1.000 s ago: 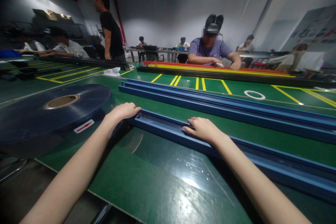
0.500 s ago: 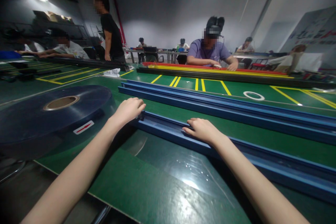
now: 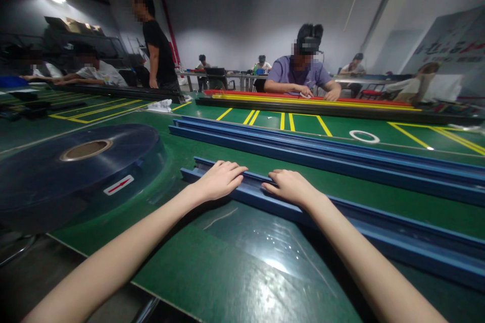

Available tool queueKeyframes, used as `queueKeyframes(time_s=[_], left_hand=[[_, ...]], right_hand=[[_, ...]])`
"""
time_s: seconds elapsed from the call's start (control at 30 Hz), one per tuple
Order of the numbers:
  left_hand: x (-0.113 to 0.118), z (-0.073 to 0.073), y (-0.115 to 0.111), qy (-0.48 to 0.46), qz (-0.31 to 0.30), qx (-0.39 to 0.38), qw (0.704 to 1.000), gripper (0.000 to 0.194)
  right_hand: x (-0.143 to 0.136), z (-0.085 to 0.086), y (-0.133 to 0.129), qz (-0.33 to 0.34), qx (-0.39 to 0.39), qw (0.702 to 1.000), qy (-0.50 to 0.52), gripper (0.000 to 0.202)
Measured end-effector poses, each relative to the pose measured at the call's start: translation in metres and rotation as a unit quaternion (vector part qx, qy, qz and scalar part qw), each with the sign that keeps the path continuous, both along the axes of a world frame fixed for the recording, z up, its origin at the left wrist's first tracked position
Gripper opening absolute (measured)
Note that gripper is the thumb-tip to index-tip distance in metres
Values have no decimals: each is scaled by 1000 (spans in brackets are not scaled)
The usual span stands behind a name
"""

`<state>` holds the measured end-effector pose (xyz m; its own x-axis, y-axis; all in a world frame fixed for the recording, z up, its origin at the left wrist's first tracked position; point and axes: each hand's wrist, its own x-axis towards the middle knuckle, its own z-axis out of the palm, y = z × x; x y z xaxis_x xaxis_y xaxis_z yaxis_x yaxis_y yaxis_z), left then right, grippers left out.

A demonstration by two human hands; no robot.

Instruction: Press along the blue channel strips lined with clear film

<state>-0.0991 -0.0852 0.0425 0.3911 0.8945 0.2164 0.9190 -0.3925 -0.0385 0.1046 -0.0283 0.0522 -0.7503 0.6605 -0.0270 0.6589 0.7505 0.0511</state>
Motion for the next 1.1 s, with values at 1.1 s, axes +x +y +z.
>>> queueKeyframes(time_s=[1.1], left_hand=[[1, -4, 1, 22, 9, 28, 999, 36]], right_hand=[[0, -2, -2, -12, 7, 1000, 1, 43]])
